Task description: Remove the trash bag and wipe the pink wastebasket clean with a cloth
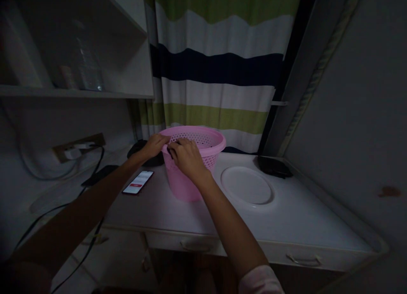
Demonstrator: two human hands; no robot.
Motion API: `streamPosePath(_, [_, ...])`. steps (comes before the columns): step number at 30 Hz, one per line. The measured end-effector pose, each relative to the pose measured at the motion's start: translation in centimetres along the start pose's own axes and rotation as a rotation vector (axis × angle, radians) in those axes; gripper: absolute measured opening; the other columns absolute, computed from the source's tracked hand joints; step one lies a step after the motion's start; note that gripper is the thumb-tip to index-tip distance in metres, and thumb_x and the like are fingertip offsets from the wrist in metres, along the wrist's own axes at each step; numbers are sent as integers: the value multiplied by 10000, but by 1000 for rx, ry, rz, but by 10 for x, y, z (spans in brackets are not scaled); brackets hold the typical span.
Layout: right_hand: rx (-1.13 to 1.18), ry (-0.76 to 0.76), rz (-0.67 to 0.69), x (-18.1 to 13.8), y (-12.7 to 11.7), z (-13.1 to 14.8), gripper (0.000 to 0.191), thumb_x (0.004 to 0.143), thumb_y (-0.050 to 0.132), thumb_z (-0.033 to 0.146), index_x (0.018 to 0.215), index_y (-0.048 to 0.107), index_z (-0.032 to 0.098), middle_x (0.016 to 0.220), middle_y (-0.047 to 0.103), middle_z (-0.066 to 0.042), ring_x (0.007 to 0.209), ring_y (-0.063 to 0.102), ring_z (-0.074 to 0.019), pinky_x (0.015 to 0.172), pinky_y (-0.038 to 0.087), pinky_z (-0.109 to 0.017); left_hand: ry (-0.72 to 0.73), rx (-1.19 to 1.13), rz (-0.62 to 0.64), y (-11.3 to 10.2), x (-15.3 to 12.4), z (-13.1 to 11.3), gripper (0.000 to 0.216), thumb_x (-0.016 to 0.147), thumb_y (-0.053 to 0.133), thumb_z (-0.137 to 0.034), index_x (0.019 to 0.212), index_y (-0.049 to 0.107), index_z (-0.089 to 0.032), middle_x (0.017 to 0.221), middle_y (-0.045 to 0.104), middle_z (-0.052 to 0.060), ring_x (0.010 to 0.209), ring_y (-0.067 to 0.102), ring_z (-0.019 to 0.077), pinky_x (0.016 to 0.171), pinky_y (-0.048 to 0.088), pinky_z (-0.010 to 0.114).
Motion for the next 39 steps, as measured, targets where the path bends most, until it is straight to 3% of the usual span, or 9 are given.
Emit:
streamPosePath(7, [266, -61, -8, -28, -29, -42, 180, 837, 463, 190, 929, 618, 178, 889, 618, -56, 866, 533, -157, 786, 394, -312, -16, -8, -7, -1, -3, -2, 431, 804, 295, -339, 468, 487, -149, 466, 465, 10, 510, 439, 121, 537, 309, 256])
streamPosePath(12, [322, -50, -43, -34, -33, -58, 164, 827, 477, 185, 910, 619, 182, 882, 621, -54, 859, 541, -156, 782, 400, -319, 18, 15, -13, -1, -3, -2, 439, 813, 273, -330, 462, 469, -156, 464, 457, 11, 505, 432, 123, 549, 309, 263])
streamPosePath(23, [22, 46, -72, -12, -4, -3, 211, 851, 431, 212, 967, 605, 192, 944, 589, -64, 906, 492, -183, 774, 314, -328, 49, 107, -34, -1, -4, -4, 398, 807, 294, -293, 516, 524, -148, 492, 498, 24, 528, 436, 131, 562, 309, 269])
streamPosePath(27, [12, 43, -69, -10, 1, 0, 225, 854, 422, 214, 994, 597, 196, 965, 581, -70, 922, 483, -184, 780, 312, -326, 43, 121, -20, -2, -3, -6, 404, 809, 295, -313, 528, 535, -149, 510, 514, 26, 552, 449, 133, 570, 311, 264])
streamPosePath(31, [113, 19, -59, -18, -8, -14, 215, 847, 435, 199, 982, 603, 202, 951, 594, -56, 924, 500, -174, 797, 331, -325, 19, 91, -16, -1, -3, -4, 434, 817, 276, -331, 504, 513, -147, 485, 480, 12, 527, 435, 124, 554, 305, 258])
streamPosePath(39, [362, -12, -120, -45, -36, -72, 195, 836, 448, 191, 921, 622, 209, 912, 615, -53, 916, 535, -164, 832, 392, -355, -6, 21, -8, -1, -3, -4, 430, 813, 278, -325, 477, 483, -153, 472, 457, 10, 514, 440, 122, 554, 313, 262])
Point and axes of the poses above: each hand's wrist, its own x-axis towards the middle knuckle, its own y-axis out of the palm, z = x × y, the point moved 4 cm from there along x, towards the middle knuckle
